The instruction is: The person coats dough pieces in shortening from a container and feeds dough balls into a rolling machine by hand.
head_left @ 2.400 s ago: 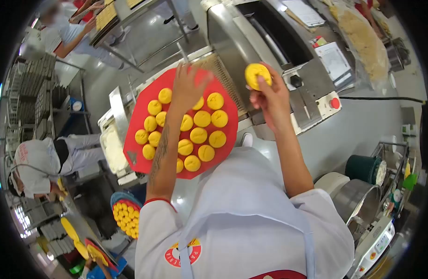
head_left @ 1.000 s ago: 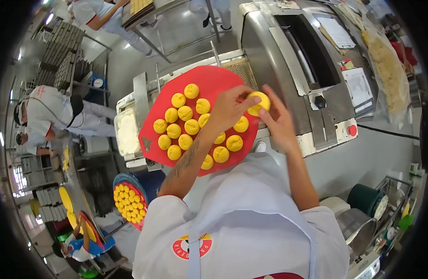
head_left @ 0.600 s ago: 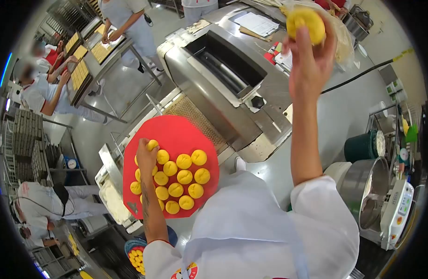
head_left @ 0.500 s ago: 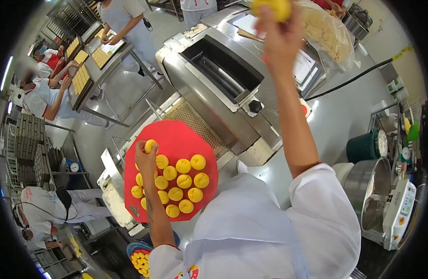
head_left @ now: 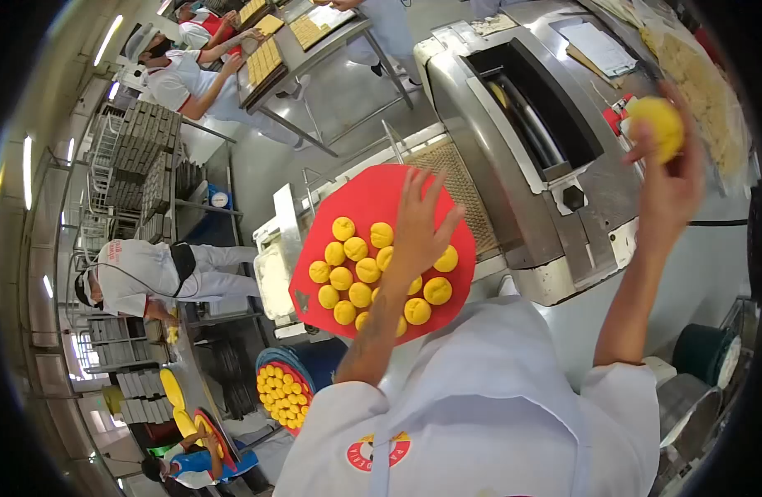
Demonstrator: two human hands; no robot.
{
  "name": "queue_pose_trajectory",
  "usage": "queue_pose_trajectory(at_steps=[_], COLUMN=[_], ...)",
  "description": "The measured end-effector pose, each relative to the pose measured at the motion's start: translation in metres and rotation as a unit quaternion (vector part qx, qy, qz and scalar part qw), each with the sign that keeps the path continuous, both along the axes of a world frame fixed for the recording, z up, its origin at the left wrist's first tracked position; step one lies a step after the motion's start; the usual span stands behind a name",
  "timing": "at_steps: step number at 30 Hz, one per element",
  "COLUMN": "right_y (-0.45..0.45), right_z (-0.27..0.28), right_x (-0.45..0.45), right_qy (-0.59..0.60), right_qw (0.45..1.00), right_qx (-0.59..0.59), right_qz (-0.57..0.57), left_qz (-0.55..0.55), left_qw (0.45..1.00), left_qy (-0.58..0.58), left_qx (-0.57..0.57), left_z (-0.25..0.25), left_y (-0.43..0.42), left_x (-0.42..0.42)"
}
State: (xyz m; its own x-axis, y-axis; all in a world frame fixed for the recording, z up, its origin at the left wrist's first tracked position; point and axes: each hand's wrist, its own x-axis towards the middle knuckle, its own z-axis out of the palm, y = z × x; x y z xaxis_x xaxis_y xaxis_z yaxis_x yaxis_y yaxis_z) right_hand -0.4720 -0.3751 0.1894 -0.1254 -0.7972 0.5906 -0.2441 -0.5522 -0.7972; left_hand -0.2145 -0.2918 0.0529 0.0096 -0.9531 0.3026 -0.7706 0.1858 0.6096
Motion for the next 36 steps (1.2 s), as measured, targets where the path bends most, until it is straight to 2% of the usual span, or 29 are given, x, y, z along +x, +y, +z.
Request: queue_pose_trajectory(at_steps=[2, 3, 4, 6, 7, 9, 11, 12, 14, 15, 17, 18, 19, 20, 22, 23, 25, 26, 28, 29, 30, 32, 33, 34, 35, 36], right_y=[-0.018, -0.038, -0.056, -0.054, -0.049, -0.005, 0.045, 0.064, 0.088, 0.095, 0.1, 0.098, 0.094, 0.088, 0.083, 0.077, 0.055, 0.046, 0.008, -0.003, -0.014, -0.04, -0.061, -0.084, -0.1, -0.103], right_z=[0.017, 0.009, -0.007, -0.05, -0.067, -0.079, -0.091, -0.107, -0.162, -0.171, -0.166, -0.159, -0.153, -0.147, -0.118, -0.093, -0.052, -0.019, 0.023, 0.042, 0.058, 0.074, 0.065, 0.045, 0.015, -0.013], right_x=[-0.036, -0.037, -0.036, -0.028, -0.019, -0.002, 0.034, 0.054, 0.086, 0.097, 0.095, 0.09, 0.08, 0.064, 0.043, 0.037, 0.017, 0.011, -0.015, -0.019, -0.014, -0.003, 0.005, 0.007, 0.011, 0.022], right_qy=[0.075, 0.118, 0.116, 0.229, 0.349, 0.253, 0.162, 0.13, -0.008, -0.072, -0.169, -0.217, -0.225, -0.235, -0.26, -0.273, -0.224, -0.226, -0.131, -0.134, -0.139, -0.153, -0.16, 0.012, 0.184, 0.259], right_qw=[0.985, 0.982, 0.993, 0.97, 0.932, 0.963, 0.977, 0.968, 0.915, 0.871, 0.841, 0.825, 0.834, 0.844, 0.884, 0.91, 0.971, 0.973, 0.968, 0.96, 0.952, 0.943, 0.945, 0.968, 0.96, 0.947], right_qx=[-0.127, -0.114, 0.031, 0.076, -0.029, -0.001, 0.135, 0.19, 0.32, 0.378, 0.431, 0.452, 0.434, 0.416, 0.337, 0.27, 0.076, -0.021, -0.212, -0.242, -0.27, -0.291, -0.276, -0.233, -0.18, -0.148], right_qz=[-0.093, -0.096, -0.023, -0.024, -0.092, -0.095, 0.026, 0.099, 0.246, 0.305, 0.281, 0.261, 0.256, 0.244, 0.194, 0.155, 0.042, 0.033, -0.029, -0.039, -0.043, -0.058, -0.068, -0.093, -0.112, -0.118], left_qz=[0.003, -0.003, -0.017, -0.035, -0.04, -0.035, -0.015, -0.003, 0.045, 0.047, 0.038, 0.078, 0.173, 0.259, 0.276, 0.248, 0.202, 0.189, 0.173, 0.171, 0.198, 0.247, 0.238, 0.23, 0.225, 0.208], left_qw=[0.978, 0.978, 0.978, 0.979, 0.981, 0.983, 0.967, 0.98, 0.925, 0.922, 0.913, 0.973, 0.979, 0.963, 0.933, 0.951, 0.965, 0.974, 0.979, 0.975, 0.948, 0.855, 0.855, 0.853, 0.85, 0.839], left_qy=[-0.178, -0.17, -0.157, -0.136, -0.123, -0.054, 0.038, 0.086, 0.356, 0.361, 0.376, 0.216, 0.1, -0.017, -0.125, -0.138, -0.002, 0.027, 0.096, 0.14, 0.25, 0.454, 0.461, 0.469, 0.477, 0.503], left_qx=[0.103, 0.122, 0.136, 0.147, 0.143, 0.17, 0.251, 0.178, 0.122, 0.132, 0.155, -0.008, 0.034, 0.077, 0.192, 0.125, 0.166, 0.123, 0.039, -0.005, -0.013, -0.029, -0.019, -0.008, 0.004, 0.01], left_z=[-0.055, -0.075, -0.088, -0.099, -0.102, -0.106, -0.071, -0.064, -0.049, -0.04, -0.03, -0.035, -0.042, -0.054, -0.129, -0.152, -0.109, -0.103, -0.108, -0.116, -0.112, -0.084, -0.074, -0.063, -0.056, -0.049], left_y=[0.02, 0.026, 0.032, 0.037, 0.037, 0.032, 0.035, 0.037, 0.037, 0.042, 0.045, 0.041, 0.04, 0.043, 0.051, 0.051, 0.054, 0.056, 0.052, 0.048, 0.048, 0.05, 0.047, 0.048, 0.05, 0.049], left_x=[0.016, 0.023, 0.025, 0.029, 0.033, 0.022, 0.022, 0.013, -0.003, 0.009, 0.029, 0.054, 0.087, 0.126, 0.226, 0.246, 0.223, 0.213, 0.211, 0.211, 0.204, 0.186, 0.177, 0.164, 0.15, 0.135])
